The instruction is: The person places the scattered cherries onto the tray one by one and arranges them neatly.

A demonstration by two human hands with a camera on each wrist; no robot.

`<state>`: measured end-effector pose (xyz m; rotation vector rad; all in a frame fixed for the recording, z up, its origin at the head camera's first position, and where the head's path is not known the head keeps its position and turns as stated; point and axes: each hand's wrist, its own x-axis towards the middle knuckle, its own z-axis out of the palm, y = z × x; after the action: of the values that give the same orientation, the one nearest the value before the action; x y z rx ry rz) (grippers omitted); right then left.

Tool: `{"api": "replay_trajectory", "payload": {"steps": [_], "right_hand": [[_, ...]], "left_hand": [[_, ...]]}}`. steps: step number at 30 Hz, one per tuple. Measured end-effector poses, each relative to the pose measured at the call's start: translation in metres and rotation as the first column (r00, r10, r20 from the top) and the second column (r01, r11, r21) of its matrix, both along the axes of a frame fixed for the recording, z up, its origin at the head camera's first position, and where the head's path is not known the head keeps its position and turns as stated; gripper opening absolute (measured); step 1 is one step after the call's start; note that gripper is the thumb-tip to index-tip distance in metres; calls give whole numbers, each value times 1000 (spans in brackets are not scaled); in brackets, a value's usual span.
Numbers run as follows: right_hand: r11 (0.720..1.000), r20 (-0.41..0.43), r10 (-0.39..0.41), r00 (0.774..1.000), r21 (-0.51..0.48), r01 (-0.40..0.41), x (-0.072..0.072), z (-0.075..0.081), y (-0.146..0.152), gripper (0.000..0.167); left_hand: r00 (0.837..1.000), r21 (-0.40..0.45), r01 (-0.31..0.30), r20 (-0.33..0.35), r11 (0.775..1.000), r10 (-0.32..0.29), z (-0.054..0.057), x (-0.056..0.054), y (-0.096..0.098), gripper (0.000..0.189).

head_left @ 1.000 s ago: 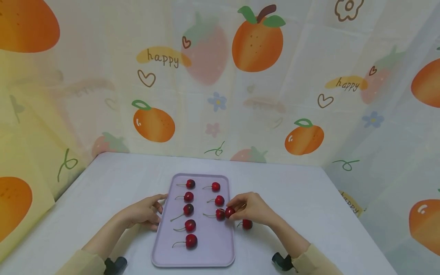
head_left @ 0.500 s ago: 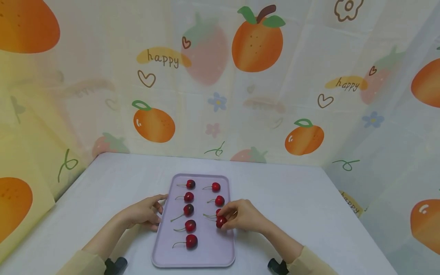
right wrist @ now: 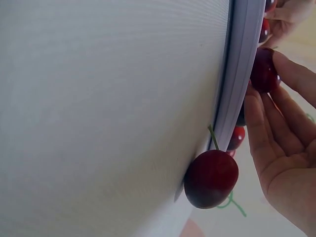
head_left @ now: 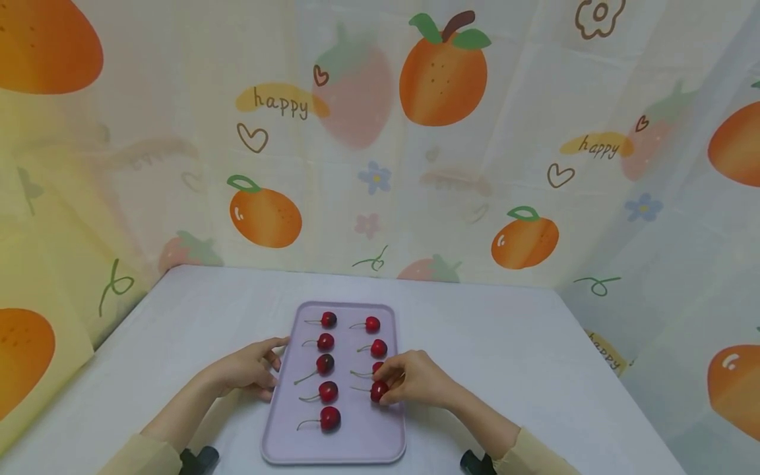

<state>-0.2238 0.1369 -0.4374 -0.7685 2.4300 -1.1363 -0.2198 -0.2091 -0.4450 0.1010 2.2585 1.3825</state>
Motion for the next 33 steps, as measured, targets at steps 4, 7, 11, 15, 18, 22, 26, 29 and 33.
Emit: {"api": "replay_trajectory", "payload": {"steps": [4, 7, 11, 15, 18, 22, 26, 29, 33], "right_hand": [[1000, 3, 1, 1000, 16, -2, -1, -2, 0, 27], [1000, -3, 0, 1000, 28, 0, -1, -3, 1, 27], [999, -26, 2, 1000, 47, -1, -1, -3, 2, 26], [999, -30, 8, 1000, 52, -6, -1, -1, 1, 26], [998, -29, 12, 999, 57, -10, 0, 0, 0, 27], [998, -39, 20, 999, 64, -18, 1, 2, -1, 28], [998, -44, 23, 999, 65, -20, 0, 2, -1, 28], [998, -44, 21, 999, 63, -18, 0, 1, -1, 28], [998, -44, 15, 999, 60, -12, 0, 1, -1, 28]], "left_hand": [[1000, -4, -7, 12, 1000, 7, 0, 0, 0, 89], [1000, -12, -11, 19, 1000, 11, 0, 0, 1, 88], [1000, -11, -16, 20, 1000, 16, 1, 0, 1, 88], [1000, -7, -18, 17, 1000, 18, 1, 0, 1, 88], [1000, -8, -20, 16, 1000, 20, 0, 0, 1, 88], [1000, -15, -16, 12, 1000, 16, 0, 0, 1, 88], [1000, -15, -16, 15, 1000, 16, 0, 0, 1, 88], [1000, -10, -14, 19, 1000, 14, 0, 0, 1, 88], [1000, -10, -1, 13, 1000, 1, 0, -1, 0, 89]]}}
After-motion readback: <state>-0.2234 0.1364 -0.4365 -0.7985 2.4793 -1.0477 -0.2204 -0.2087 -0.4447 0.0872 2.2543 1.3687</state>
